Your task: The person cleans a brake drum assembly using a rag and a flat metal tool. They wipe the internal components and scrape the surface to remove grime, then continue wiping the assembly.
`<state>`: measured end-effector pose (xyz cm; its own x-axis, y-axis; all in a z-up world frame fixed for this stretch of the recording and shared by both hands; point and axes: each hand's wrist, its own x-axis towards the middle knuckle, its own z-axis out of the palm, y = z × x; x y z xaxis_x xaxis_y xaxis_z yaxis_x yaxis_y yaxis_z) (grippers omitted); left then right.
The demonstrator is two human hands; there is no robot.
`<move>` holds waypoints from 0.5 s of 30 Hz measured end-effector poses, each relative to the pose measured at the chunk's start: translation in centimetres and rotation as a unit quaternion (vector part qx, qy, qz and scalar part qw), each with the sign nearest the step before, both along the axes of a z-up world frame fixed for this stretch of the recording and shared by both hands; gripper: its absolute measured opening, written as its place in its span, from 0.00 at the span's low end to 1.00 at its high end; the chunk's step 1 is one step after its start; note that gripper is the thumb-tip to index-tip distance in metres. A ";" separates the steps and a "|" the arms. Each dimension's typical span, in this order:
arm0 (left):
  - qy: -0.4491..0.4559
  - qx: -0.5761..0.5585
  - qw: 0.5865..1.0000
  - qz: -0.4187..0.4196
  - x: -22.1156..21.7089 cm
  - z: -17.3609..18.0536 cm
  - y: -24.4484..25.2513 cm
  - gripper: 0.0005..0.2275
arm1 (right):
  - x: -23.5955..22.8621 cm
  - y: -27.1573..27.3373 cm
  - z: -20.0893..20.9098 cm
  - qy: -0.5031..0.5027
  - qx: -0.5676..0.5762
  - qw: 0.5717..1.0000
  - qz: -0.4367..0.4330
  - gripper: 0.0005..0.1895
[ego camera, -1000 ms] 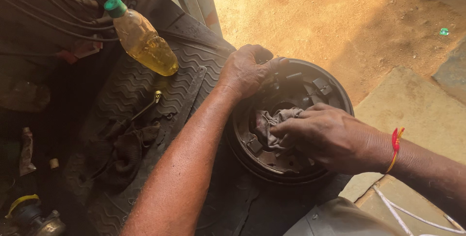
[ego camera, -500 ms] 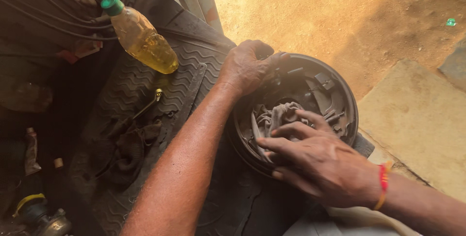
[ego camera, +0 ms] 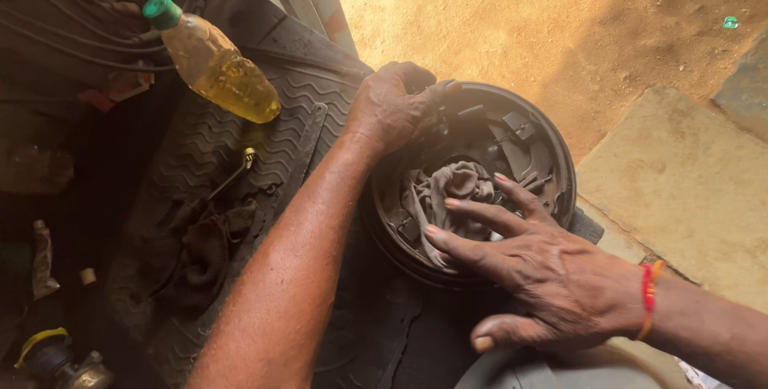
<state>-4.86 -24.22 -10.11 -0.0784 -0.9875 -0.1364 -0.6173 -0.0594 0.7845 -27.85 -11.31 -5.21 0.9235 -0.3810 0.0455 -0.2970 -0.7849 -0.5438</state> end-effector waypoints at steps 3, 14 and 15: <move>0.000 0.014 1.000 -0.008 -0.3 0.3 -0.3 0.24 | 0.6 0.0 -0.1 -0.001 0.029 1.000 -0.011 0.54; -0.004 -0.005 1.000 -0.003 -0.1 0.3 -0.4 0.23 | -0.5 -0.3 -0.3 0.007 -0.030 1.000 -0.006 0.56; -0.002 -0.001 1.000 -0.002 -0.2 0.3 -0.3 0.23 | -0.7 -0.1 -0.5 0.013 -0.019 1.000 -0.002 0.55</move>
